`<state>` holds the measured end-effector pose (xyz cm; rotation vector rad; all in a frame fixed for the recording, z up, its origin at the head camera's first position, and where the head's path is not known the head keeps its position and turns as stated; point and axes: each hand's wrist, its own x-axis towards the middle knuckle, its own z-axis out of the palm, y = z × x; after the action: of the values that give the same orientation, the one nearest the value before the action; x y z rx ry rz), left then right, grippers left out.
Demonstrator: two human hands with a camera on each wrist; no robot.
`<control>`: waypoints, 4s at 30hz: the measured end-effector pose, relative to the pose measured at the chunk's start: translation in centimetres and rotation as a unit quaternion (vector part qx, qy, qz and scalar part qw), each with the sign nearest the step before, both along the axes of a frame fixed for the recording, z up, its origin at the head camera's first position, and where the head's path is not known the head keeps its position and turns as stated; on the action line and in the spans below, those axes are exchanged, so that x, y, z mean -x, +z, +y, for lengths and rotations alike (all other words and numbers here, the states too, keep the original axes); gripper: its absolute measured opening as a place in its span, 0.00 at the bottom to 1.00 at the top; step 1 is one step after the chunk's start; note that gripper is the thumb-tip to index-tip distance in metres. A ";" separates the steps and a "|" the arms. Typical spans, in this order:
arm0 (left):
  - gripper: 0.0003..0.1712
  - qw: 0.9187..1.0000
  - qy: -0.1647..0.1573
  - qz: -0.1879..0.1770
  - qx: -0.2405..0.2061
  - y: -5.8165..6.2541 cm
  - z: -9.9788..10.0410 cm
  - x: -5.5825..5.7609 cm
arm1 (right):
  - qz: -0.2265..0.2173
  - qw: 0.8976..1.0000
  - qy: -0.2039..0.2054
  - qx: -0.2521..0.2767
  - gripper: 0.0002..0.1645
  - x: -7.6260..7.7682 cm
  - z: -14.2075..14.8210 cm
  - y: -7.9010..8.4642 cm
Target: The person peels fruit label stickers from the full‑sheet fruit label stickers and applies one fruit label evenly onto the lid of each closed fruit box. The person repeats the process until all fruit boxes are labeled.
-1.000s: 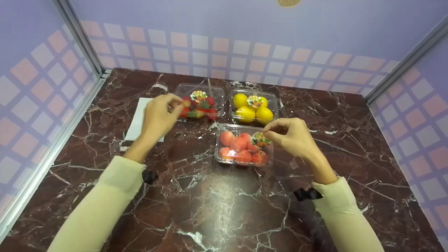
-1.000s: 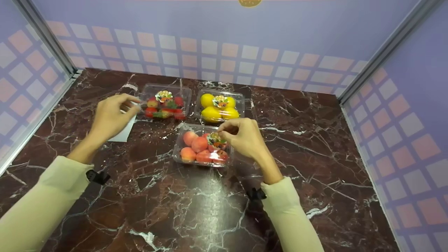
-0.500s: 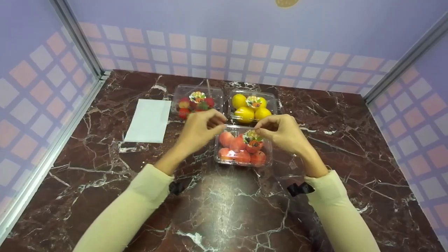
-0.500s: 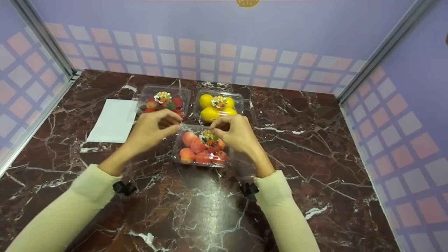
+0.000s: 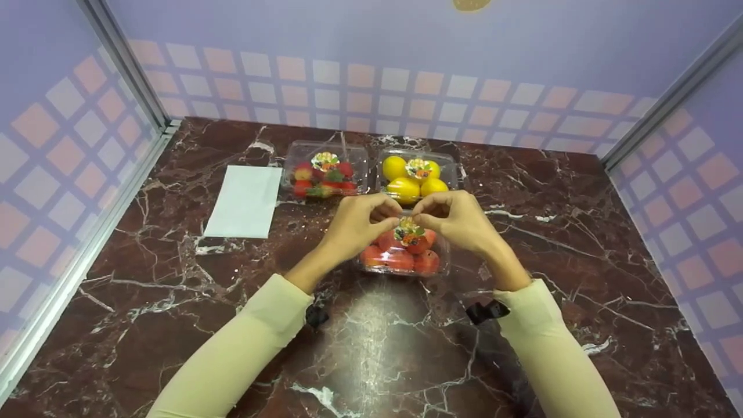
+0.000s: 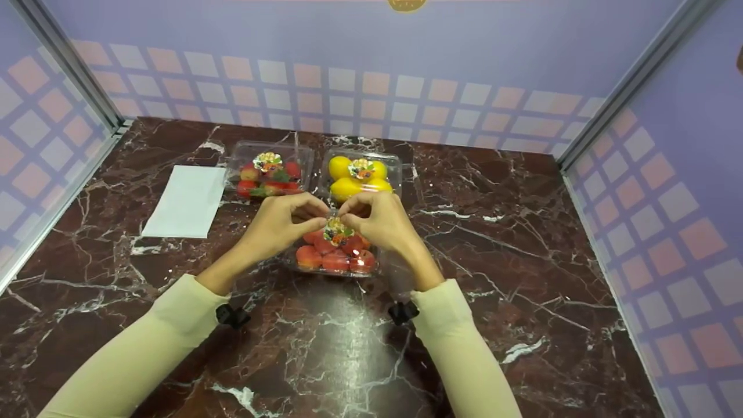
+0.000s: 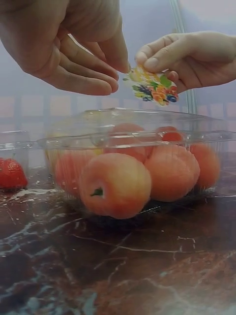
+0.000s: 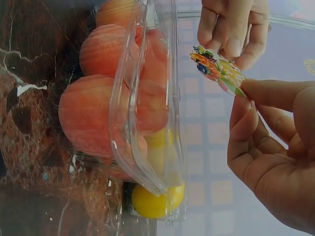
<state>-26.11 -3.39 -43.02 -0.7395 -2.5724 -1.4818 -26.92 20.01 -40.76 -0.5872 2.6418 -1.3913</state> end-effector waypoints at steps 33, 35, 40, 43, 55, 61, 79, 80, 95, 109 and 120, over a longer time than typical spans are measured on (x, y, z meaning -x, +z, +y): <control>0.03 0.997 0.040 0.022 0.055 -1.2 0.8 0.6 | 0.044 0.999 -0.014 -0.021 0.05 0.4 -1.0 -1.8; 0.02 0.997 0.041 0.024 0.060 -1.3 0.8 0.7 | 0.041 0.999 -0.014 -0.020 0.05 0.4 -1.0 -1.9; 0.02 0.995 0.041 0.035 0.081 -1.5 0.8 0.8 | 0.053 0.998 -0.015 -0.023 0.04 0.5 -1.1 -2.2; 0.02 0.995 0.040 0.038 0.086 -1.6 0.8 0.9 | 0.065 0.997 -0.014 -0.030 0.04 0.6 -1.1 -2.4; 0.03 0.991 0.049 0.041 0.114 -1.8 1.1 0.8 | 0.108 0.992 -0.028 -0.065 0.04 0.5 -1.5 -3.3; 0.02 0.989 0.051 0.053 0.130 -1.8 1.1 0.8 | 0.133 0.987 -0.060 -0.067 0.04 -0.1 -2.2 -3.4; 0.03 0.984 0.042 0.071 0.156 -2.1 0.9 0.8 | 0.225 0.966 -0.085 -0.099 0.08 -1.7 -3.1 -4.2; 0.03 0.984 0.043 0.070 0.159 -2.1 0.9 0.8 | 0.228 0.965 -0.088 -0.096 0.08 -1.7 -3.1 -4.3; 0.08 0.982 0.048 0.050 0.175 -1.8 0.9 0.7 | 0.200 0.972 -0.113 -0.053 0.28 -2.0 -2.8 -4.9; 0.26 0.972 0.171 -0.076 0.145 -2.0 2.1 0.8 | 0.093 0.975 -0.190 -0.067 0.25 -0.6 -2.6 -5.1; 0.24 0.961 0.199 -0.105 0.159 -3.0 3.4 1.2 | 0.041 0.968 -0.218 -0.114 0.25 -0.4 -3.4 -5.9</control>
<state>-27.27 0.02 -45.98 -0.0645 -2.9260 -1.0880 -26.56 16.64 -46.64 -0.0366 3.0691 -1.1354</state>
